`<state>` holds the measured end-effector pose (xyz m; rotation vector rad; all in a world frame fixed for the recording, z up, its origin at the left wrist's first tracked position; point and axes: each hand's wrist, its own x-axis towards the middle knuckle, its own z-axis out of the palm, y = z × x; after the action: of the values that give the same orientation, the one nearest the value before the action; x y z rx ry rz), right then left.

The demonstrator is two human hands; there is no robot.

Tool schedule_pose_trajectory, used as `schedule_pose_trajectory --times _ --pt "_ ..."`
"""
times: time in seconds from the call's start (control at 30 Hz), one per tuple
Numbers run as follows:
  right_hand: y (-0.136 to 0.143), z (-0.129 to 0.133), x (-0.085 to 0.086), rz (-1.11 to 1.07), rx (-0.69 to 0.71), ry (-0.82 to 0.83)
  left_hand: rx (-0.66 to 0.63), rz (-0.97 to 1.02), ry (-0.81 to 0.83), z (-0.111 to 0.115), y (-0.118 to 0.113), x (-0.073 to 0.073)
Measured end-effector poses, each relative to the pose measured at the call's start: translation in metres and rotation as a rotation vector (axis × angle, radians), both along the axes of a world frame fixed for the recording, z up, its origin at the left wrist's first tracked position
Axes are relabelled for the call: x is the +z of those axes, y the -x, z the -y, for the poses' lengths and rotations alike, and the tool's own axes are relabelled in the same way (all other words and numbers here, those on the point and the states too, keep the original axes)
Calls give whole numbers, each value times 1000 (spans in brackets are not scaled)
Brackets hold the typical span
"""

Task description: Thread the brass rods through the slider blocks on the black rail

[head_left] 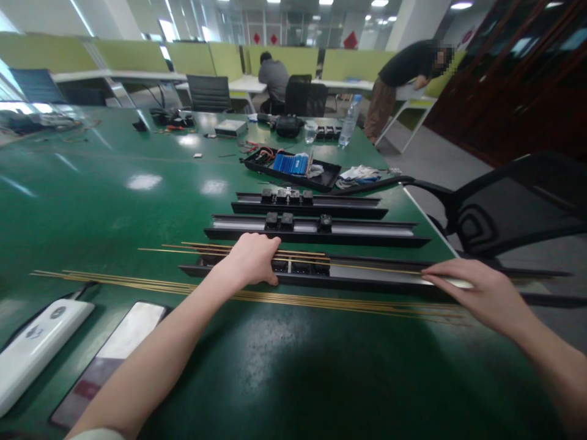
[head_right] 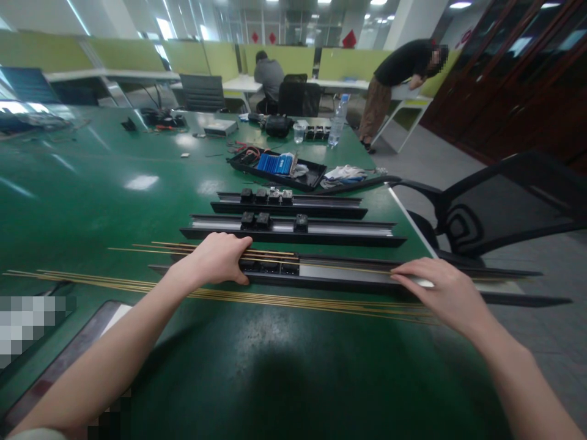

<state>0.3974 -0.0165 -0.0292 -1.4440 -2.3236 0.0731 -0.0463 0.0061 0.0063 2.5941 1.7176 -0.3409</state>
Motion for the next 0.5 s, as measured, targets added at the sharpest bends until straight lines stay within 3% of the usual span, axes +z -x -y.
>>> schedule_pose_trajectory --times 0.3,0.5 --pt "-46 -12 3 69 -175 260 -2 -2 -1 0 0 0" --pt "-58 -16 7 40 -160 309 0 -2 2 0 0 0"
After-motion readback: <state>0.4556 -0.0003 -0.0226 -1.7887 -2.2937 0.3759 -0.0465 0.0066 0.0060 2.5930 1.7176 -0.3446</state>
